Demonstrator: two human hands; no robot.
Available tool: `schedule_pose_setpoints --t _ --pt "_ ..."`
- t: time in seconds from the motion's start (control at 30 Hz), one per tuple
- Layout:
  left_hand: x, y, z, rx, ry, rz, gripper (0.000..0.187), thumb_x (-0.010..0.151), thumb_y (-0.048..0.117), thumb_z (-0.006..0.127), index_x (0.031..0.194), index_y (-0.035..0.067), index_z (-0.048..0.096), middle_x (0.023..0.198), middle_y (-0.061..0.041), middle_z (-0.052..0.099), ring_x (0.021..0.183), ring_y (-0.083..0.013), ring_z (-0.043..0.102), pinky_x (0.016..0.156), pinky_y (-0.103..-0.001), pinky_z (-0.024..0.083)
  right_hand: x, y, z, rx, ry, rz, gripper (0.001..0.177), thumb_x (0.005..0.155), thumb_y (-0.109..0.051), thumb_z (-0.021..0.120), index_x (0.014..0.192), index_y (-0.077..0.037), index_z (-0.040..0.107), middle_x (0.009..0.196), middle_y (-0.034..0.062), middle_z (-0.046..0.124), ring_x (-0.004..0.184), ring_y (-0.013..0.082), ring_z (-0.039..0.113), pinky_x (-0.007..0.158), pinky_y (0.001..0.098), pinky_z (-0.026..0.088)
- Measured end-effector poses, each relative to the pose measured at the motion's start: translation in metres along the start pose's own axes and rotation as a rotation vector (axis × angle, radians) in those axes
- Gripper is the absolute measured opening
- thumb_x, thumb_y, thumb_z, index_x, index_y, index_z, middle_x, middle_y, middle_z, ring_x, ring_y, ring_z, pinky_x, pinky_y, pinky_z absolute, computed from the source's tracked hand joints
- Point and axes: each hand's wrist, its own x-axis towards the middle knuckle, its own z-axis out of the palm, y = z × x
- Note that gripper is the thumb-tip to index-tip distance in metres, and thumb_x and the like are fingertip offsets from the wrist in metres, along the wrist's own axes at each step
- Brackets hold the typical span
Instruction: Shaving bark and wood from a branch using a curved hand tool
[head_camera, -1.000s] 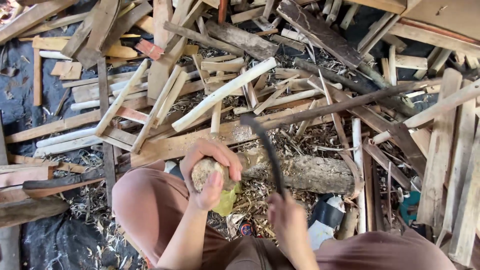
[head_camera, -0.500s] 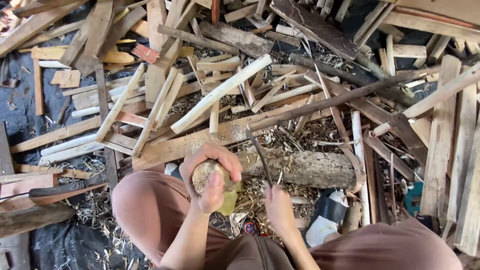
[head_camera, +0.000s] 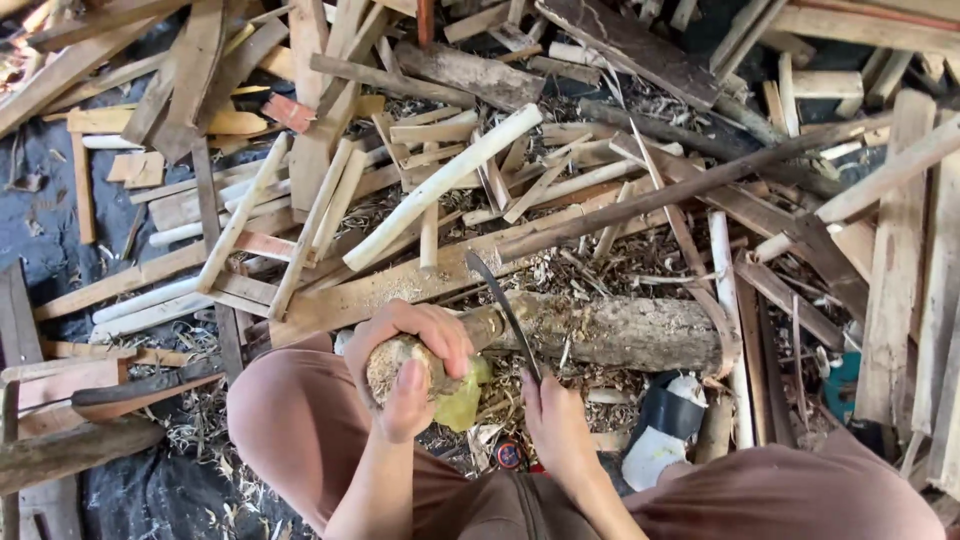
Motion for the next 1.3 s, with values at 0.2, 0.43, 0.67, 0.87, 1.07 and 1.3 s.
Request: schedule_pose_setpoints --t 0.2,0.43,0.67,0.87,1.07,1.3 --pt "-0.001 -0.003 0.012 0.056 -0.025 0.052 0.026 0.099 0.028 0.057 0.089 0.004 0.058 0.073 -0.005 0.063 0.057 -0.0127 0.06 0.057 -0.023 0.052 -0.029 -0.029 -0.025 -0.084 0.112 -0.03 0.026 0.093 -0.012 0.059 0.115 0.0 0.067 0.057 0.0105 0.071 0.036 0.0199 0.058 0.037 0.0374 0.048" --pt "-0.001 0.002 0.003 0.021 -0.012 0.022 0.028 0.097 0.031 0.061 0.088 0.005 0.06 0.068 -0.003 0.062 0.058 -0.0131 0.058 0.062 -0.026 0.055 -0.006 -0.03 -0.019 0.068 -0.054 0.139 0.03 0.098 -0.024 0.057 0.08 -0.003 0.067 0.052 0.0092 0.061 0.041 0.0213 0.054 0.045 0.0394 0.045" --pt "-0.003 0.004 0.009 0.027 -0.018 0.022 0.029 0.099 0.032 0.059 0.089 0.004 0.057 0.069 -0.005 0.062 0.059 -0.0147 0.059 0.059 -0.025 0.052 0.02 0.022 0.012 -0.02 -0.01 0.085 0.028 0.1 -0.022 0.052 0.095 0.002 0.066 0.071 0.0138 0.071 0.048 0.0232 0.06 0.047 0.0346 0.049" --pt "-0.003 -0.009 0.001 -0.002 -0.009 0.076 0.026 0.099 0.027 0.059 0.091 0.003 0.059 0.071 -0.005 0.063 0.059 -0.0141 0.061 0.059 -0.024 0.055 -0.003 -0.028 -0.016 0.07 -0.046 0.067 0.027 0.102 -0.019 0.051 0.086 -0.002 0.065 0.058 0.0055 0.061 0.041 0.0161 0.046 0.04 0.0322 0.039" --pt "0.001 -0.009 -0.007 -0.037 0.035 0.069 0.026 0.099 0.028 0.061 0.092 0.003 0.06 0.073 -0.006 0.064 0.059 -0.0129 0.06 0.06 -0.025 0.055 0.044 0.047 0.029 0.02 -0.142 0.19 0.037 0.107 -0.027 0.045 0.098 0.001 0.067 0.063 0.0072 0.065 0.04 0.0128 0.052 0.036 0.0266 0.045" --pt "-0.008 0.003 -0.026 -0.038 0.045 0.168 0.018 0.099 0.019 0.059 0.097 0.001 0.061 0.073 -0.007 0.066 0.06 -0.015 0.065 0.056 -0.026 0.06 0.03 0.019 0.01 0.184 -0.204 0.259 0.043 0.106 -0.029 0.049 0.081 -0.001 0.07 0.049 0.0028 0.055 0.039 0.0136 0.05 0.041 0.0271 0.042"
